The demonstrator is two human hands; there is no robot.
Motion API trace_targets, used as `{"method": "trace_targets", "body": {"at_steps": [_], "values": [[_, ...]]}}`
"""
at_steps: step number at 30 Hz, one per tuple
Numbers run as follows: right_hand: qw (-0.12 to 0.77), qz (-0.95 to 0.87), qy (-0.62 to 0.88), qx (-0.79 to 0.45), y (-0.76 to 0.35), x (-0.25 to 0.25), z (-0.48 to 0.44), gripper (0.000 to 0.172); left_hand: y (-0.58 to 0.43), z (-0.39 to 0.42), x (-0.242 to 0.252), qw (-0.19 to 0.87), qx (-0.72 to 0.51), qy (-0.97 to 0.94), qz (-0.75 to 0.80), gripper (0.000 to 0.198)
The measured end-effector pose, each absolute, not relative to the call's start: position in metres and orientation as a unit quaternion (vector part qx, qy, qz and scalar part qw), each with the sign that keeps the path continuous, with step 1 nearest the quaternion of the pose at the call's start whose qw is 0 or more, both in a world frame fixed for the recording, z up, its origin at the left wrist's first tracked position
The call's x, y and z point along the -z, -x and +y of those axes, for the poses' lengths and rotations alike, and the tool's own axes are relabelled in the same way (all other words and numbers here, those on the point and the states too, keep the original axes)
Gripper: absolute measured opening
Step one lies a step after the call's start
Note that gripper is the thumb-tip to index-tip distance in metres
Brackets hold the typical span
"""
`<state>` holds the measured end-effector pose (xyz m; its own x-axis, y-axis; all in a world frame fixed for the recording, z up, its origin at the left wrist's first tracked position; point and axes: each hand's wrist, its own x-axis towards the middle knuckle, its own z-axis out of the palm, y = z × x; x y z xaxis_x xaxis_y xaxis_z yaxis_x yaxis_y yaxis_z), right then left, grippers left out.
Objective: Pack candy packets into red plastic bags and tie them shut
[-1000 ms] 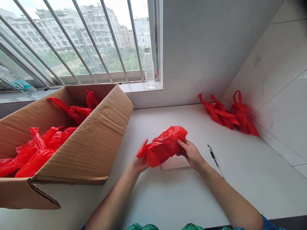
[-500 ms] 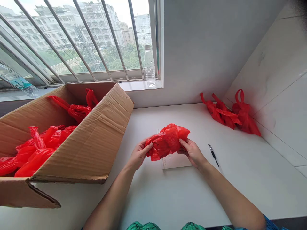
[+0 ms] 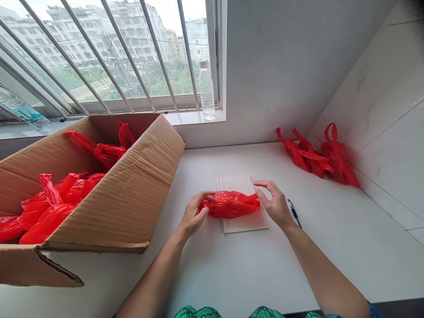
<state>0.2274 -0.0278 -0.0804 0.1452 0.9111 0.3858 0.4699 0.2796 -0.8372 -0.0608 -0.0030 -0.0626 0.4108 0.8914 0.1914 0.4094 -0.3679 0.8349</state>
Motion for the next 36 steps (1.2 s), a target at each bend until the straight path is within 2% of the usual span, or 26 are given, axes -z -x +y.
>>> {"method": "trace_targets", "body": {"at_steps": [4, 6, 8, 11, 15, 22, 27, 31, 33, 36], "values": [[0.407, -0.763, 0.476, -0.159, -0.206, 0.077, -0.037, 0.029, 0.053, -0.002, 0.065, 0.31, -0.291, -0.806, 0.412, 0.042], [0.372, -0.784, 0.479, -0.135, -0.197, 0.083, -0.038, 0.024, 0.051, 0.0, 0.07, 0.28, -0.279, -0.814, 0.425, 0.034], [0.368, -0.765, 0.51, -0.139, -0.193, 0.088, -0.036, 0.021, 0.051, 0.003, 0.077, 0.28, -0.286, -0.789, 0.466, 0.028], [0.377, -0.724, 0.553, -0.165, -0.195, 0.093, -0.032, 0.021, 0.05, 0.005, 0.084, 0.325, -0.303, -0.733, 0.515, 0.03], [0.332, -0.725, 0.577, -0.178, -0.2, 0.095, -0.03, 0.021, 0.049, 0.007, 0.087, 0.342, -0.291, -0.72, 0.529, 0.029], [0.266, -0.782, 0.531, -0.19, -0.211, 0.096, -0.03, 0.04, 0.056, 0.004, 0.078, 0.287, -0.22, -0.79, 0.495, 0.039], [0.346, -0.766, 0.522, -0.145, -0.207, 0.09, -0.033, 0.062, 0.052, 0.0, 0.069, 0.167, -0.3, -0.831, 0.437, 0.044], [0.322, -0.798, 0.498, -0.104, -0.209, 0.086, -0.035, 0.062, 0.049, -0.002, 0.067, 0.106, -0.277, -0.87, 0.393, 0.05], [0.307, -0.814, 0.484, -0.099, -0.211, 0.088, -0.033, 0.058, 0.049, -0.003, 0.067, 0.099, -0.255, -0.883, 0.381, 0.044], [0.309, -0.817, 0.482, -0.076, -0.214, 0.094, -0.03, 0.031, 0.048, -0.003, 0.068, 0.097, -0.236, -0.892, 0.374, 0.021]]}}
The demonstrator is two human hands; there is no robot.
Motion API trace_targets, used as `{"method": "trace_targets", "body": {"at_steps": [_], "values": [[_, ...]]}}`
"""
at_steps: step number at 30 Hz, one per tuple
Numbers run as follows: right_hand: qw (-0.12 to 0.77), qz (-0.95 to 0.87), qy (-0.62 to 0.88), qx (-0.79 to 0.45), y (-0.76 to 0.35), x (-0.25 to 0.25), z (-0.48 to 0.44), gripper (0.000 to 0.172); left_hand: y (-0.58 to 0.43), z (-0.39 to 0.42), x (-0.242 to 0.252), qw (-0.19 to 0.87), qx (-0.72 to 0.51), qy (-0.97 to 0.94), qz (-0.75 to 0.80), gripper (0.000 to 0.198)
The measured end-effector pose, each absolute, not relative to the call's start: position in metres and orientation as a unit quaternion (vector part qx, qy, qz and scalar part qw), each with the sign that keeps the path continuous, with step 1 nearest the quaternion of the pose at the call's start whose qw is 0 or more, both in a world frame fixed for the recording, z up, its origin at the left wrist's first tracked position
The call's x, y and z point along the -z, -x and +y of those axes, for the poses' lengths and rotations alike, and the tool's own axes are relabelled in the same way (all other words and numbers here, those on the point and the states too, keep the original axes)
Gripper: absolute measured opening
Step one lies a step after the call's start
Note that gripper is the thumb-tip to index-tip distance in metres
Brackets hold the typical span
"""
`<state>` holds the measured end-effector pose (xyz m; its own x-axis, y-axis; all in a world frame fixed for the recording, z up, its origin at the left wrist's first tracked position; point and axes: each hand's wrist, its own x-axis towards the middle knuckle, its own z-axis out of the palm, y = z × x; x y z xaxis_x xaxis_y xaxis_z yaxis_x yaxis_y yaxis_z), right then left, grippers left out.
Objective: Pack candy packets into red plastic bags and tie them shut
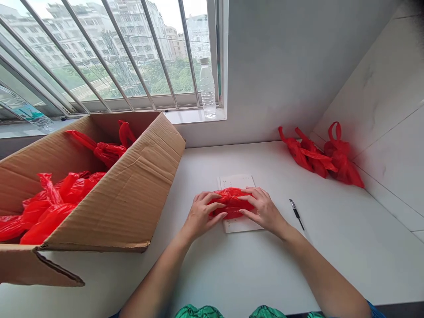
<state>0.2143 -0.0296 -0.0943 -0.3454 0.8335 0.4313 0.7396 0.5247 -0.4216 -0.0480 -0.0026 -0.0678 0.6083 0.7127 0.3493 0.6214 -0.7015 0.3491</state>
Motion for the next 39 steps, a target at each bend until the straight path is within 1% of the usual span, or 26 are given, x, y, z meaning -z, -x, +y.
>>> {"method": "trace_targets", "body": {"at_steps": [2, 6, 8, 11, 13, 19, 22, 26, 30, 33, 35, 36, 39], "values": [[0.307, -0.819, 0.482, -0.061, -0.215, 0.099, -0.027, 0.017, 0.048, -0.002, 0.067, 0.098, -0.222, -0.896, 0.372, 0.02], [0.292, -0.827, 0.479, -0.041, -0.213, 0.1, -0.028, 0.014, 0.049, -0.003, 0.063, 0.113, -0.212, -0.902, 0.36, 0.022], [0.306, -0.823, 0.478, -0.029, -0.209, 0.095, -0.031, 0.011, 0.048, -0.005, 0.06, 0.119, -0.232, -0.899, 0.352, 0.019], [0.347, -0.798, 0.491, -0.026, -0.199, 0.086, -0.035, 0.013, 0.044, -0.008, 0.058, 0.11, -0.281, -0.872, 0.385, 0.018], [0.356, -0.788, 0.501, -0.033, -0.192, 0.084, -0.037, 0.014, 0.039, -0.01, 0.06, 0.094, -0.289, -0.861, 0.407, 0.019], [0.323, -0.804, 0.498, -0.034, -0.178, 0.092, -0.038, 0.01, 0.03, -0.009, 0.069, 0.066, -0.251, -0.873, 0.413, 0.021], [0.327, -0.804, 0.495, -0.035, -0.179, 0.089, -0.038, 0.014, 0.03, -0.009, 0.069, 0.069, -0.246, -0.871, 0.42, 0.021], [0.36, -0.776, 0.517, -0.033, -0.195, 0.078, -0.036, 0.018, 0.038, -0.005, 0.063, 0.102, -0.301, -0.826, 0.465, 0.022], [0.401, -0.717, 0.57, -0.027, -0.227, 0.072, -0.032, 0.013, 0.058, 0.005, 0.06, 0.154, -0.382, -0.749, 0.52, 0.022], [0.4, -0.687, 0.605, -0.048, -0.244, 0.069, -0.031, 0.01, 0.07, 0.011, 0.058, 0.176, -0.414, -0.699, 0.557, 0.023], [0.398, -0.682, 0.609, -0.075, -0.246, 0.065, -0.032, 0.007, 0.07, 0.01, 0.054, 0.169, -0.423, -0.693, 0.559, 0.025], [0.399, -0.687, 0.601, -0.089, -0.242, 0.063, -0.033, 0.009, 0.067, 0.007, 0.052, 0.156, -0.421, -0.706, 0.548, 0.026], [0.409, -0.716, 0.556, -0.109, -0.219, 0.058, -0.036, 0.029, 0.048, -0.002, 0.044, 0.09, -0.368, -0.795, 0.473, 0.034]]}}
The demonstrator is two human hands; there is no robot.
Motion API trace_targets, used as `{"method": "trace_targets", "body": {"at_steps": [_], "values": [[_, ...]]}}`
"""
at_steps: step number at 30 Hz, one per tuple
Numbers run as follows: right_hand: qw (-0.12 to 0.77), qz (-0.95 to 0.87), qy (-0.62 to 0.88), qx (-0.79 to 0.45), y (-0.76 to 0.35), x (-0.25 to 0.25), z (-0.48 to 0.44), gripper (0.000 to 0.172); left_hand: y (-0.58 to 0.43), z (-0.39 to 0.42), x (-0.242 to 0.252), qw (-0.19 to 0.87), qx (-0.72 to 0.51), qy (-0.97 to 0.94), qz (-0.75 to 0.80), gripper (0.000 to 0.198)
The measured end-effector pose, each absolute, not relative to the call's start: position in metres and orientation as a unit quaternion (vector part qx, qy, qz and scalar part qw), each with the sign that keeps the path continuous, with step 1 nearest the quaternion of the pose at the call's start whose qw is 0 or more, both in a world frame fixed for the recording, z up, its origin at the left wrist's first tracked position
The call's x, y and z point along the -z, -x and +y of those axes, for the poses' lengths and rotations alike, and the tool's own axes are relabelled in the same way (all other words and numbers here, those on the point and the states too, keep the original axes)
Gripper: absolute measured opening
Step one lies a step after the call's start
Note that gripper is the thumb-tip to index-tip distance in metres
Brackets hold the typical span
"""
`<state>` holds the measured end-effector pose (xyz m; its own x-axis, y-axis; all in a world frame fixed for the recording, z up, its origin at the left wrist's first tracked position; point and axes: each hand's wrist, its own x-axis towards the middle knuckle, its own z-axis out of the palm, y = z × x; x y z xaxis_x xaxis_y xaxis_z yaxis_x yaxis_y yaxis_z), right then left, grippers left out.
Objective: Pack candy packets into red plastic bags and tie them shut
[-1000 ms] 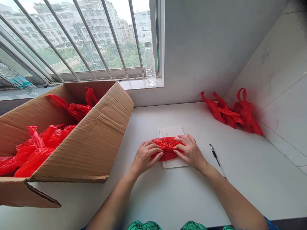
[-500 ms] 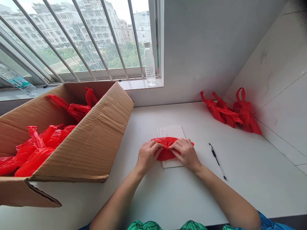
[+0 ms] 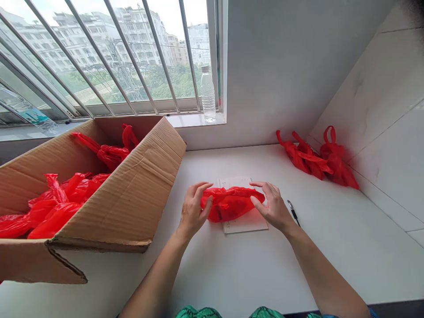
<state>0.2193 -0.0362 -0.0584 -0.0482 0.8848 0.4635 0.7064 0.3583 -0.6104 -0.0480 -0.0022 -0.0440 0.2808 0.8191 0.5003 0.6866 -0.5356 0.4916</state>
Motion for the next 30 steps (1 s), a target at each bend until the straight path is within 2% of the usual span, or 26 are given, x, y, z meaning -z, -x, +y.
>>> {"method": "trace_targets", "body": {"at_steps": [2, 4, 6, 11, 14, 16, 18, 20, 22, 25, 28, 30], "values": [[0.408, -0.735, 0.53, -0.111, -0.202, 0.057, -0.037, 0.032, 0.034, -0.007, 0.041, 0.053, -0.308, -0.847, 0.431, 0.038], [0.411, -0.74, 0.52, -0.112, -0.191, 0.055, -0.036, 0.021, 0.025, -0.008, 0.041, 0.038, -0.283, -0.86, 0.422, 0.03], [0.435, -0.717, 0.529, -0.131, -0.19, 0.055, -0.034, 0.014, 0.023, -0.007, 0.04, 0.057, -0.314, -0.844, 0.431, 0.021], [0.582, -0.547, 0.54, -0.266, -0.213, 0.054, -0.026, 0.019, 0.033, 0.004, 0.026, 0.231, -0.506, -0.696, 0.453, 0.026], [0.627, -0.511, 0.511, -0.292, -0.224, 0.049, -0.024, 0.02, 0.034, 0.009, 0.011, 0.326, -0.575, -0.612, 0.433, 0.025], [0.645, -0.516, 0.509, -0.243, -0.225, 0.04, -0.031, 0.028, 0.032, 0.008, 0.0, 0.35, -0.592, -0.599, 0.41, 0.023], [0.671, -0.52, 0.512, -0.132, -0.222, 0.025, -0.043, 0.037, 0.03, 0.004, -0.013, 0.346, -0.591, -0.619, 0.384, 0.017], [0.686, -0.537, 0.491, -0.009, -0.213, 0.007, -0.057, 0.037, 0.03, -0.002, -0.026, 0.324, -0.581, -0.656, 0.356, 0.015], [0.651, -0.618, 0.44, 0.04, -0.199, -0.009, -0.067, 0.029, 0.031, -0.009, -0.038, 0.298, -0.564, -0.699, 0.324, 0.026], [0.495, -0.765, 0.412, -0.011, -0.176, -0.021, -0.067, 0.019, 0.037, -0.02, -0.05, 0.287, -0.51, -0.764, 0.273, 0.038], [0.334, -0.81, 0.481, -0.039, -0.161, -0.015, -0.054, 0.035, 0.047, -0.027, -0.056, 0.316, -0.433, -0.807, 0.246, 0.044], [0.241, -0.816, 0.524, -0.043, -0.158, -0.007, -0.049, 0.04, 0.053, -0.029, -0.058, 0.325, -0.396, -0.821, 0.252, 0.047]]}}
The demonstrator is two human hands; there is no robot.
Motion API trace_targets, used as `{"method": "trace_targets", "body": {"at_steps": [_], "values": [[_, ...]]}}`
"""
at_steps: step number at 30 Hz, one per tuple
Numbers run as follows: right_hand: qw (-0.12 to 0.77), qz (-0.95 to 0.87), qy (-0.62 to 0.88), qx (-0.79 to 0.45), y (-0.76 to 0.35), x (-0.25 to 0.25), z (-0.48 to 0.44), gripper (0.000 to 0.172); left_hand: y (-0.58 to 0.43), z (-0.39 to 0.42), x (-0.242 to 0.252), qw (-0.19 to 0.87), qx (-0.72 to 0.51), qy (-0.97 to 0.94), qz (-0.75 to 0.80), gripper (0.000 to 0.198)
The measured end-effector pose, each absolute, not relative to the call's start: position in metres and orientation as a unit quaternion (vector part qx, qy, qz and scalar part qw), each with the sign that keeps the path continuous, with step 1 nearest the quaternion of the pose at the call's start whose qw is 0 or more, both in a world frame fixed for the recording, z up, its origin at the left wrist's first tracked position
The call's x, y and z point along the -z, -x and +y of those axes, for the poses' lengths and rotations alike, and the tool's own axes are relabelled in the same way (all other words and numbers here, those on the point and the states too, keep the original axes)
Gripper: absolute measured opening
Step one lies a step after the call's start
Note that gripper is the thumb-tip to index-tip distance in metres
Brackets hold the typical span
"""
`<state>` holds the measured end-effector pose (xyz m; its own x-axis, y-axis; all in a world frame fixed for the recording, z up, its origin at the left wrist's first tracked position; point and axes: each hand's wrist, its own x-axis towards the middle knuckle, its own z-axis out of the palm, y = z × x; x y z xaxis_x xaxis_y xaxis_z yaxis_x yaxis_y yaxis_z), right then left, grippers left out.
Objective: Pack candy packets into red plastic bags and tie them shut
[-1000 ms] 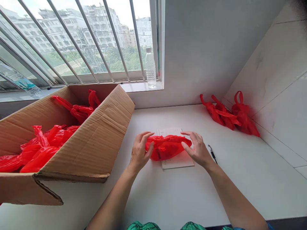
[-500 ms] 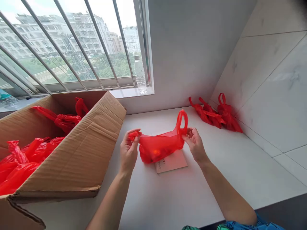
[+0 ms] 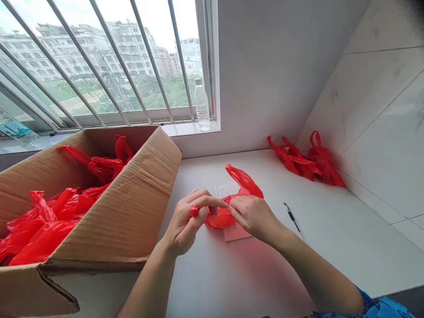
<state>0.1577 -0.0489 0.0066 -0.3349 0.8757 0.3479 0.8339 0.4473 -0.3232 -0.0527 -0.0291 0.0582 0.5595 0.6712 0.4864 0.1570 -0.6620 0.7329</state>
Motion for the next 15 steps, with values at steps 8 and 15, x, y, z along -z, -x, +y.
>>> {"method": "trace_targets", "body": {"at_steps": [8, 15], "values": [[0.106, -0.769, 0.61, -0.158, -0.164, -0.016, -0.056, 0.056, 0.058, -0.026, -0.069, 0.25, -0.243, -0.896, 0.273, 0.039], [0.107, -0.762, 0.6, -0.218, -0.184, -0.033, -0.049, 0.011, 0.058, -0.027, -0.076, 0.148, -0.22, -0.92, 0.29, 0.037]]}}
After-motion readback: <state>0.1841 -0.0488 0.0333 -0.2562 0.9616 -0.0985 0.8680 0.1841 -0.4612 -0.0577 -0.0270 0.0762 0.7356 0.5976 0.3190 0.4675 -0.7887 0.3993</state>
